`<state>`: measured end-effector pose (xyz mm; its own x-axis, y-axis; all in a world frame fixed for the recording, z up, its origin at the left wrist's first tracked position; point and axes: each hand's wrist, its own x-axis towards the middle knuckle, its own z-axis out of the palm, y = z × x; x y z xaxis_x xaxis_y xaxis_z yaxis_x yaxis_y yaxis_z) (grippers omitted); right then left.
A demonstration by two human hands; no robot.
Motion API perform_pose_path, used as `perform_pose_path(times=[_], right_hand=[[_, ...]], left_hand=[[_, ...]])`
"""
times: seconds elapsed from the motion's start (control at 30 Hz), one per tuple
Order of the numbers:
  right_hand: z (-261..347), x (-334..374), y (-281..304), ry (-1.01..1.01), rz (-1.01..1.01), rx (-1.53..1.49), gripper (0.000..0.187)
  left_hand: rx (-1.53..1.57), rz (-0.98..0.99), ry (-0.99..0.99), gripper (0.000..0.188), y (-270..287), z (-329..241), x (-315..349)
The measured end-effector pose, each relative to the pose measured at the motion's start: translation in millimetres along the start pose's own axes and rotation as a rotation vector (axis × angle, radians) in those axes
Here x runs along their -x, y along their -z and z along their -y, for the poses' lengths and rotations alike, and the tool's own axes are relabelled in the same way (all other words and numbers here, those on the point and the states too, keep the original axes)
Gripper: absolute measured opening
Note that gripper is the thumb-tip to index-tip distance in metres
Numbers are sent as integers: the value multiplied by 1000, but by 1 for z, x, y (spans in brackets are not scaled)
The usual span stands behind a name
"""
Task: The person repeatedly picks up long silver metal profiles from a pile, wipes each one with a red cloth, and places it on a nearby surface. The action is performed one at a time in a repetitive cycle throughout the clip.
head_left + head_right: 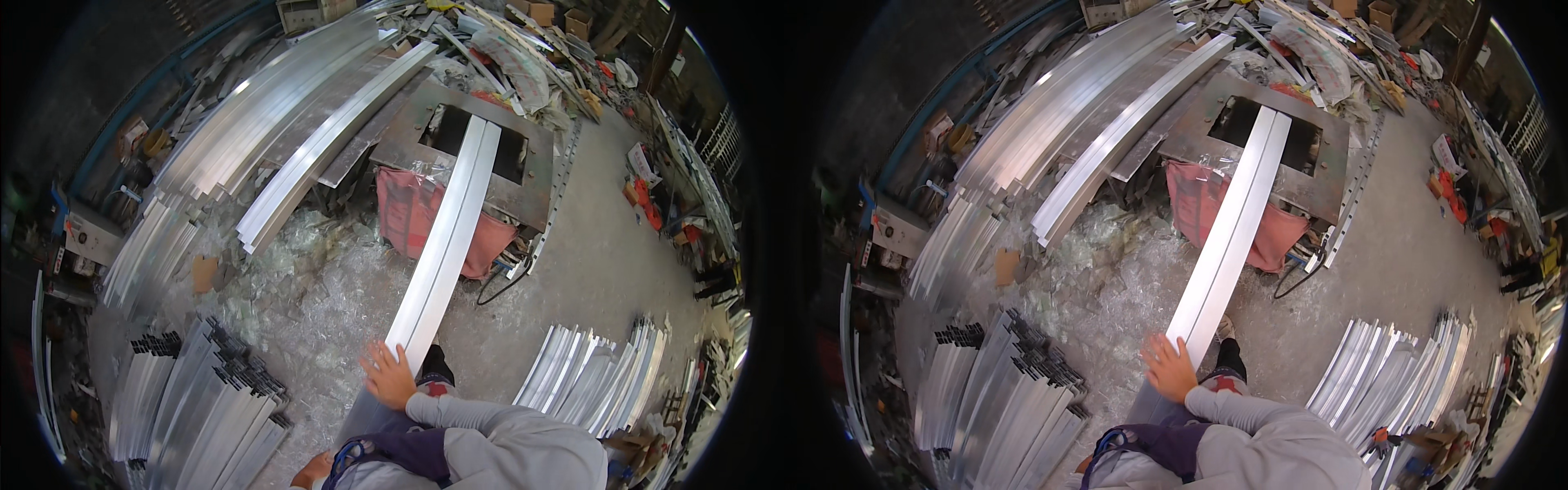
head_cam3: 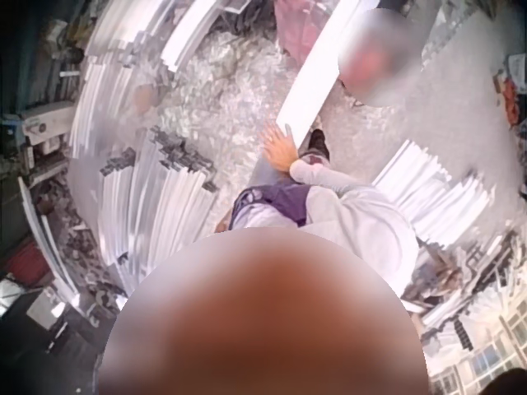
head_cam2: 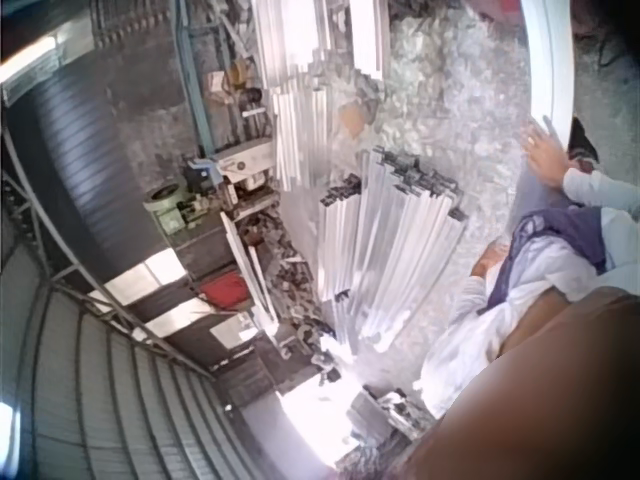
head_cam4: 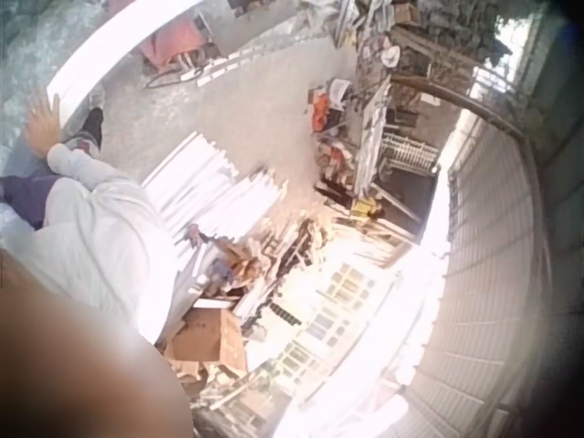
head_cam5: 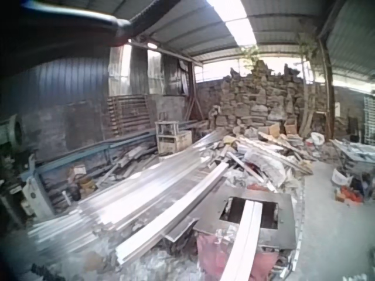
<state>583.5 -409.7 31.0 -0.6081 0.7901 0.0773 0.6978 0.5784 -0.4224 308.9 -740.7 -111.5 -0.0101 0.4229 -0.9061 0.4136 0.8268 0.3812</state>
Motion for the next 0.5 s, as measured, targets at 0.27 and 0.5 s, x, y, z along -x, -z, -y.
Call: perform_pose_path(times=[0.27,0.5], right_hand=[[-114,-52,33,-6,-61,125,53],[-326,-195,143,-71,-368,329,48]], left_hand=[[56,136,-146,69,10,-143,-69],[-97,89,-679,66,18,-549,-107]])
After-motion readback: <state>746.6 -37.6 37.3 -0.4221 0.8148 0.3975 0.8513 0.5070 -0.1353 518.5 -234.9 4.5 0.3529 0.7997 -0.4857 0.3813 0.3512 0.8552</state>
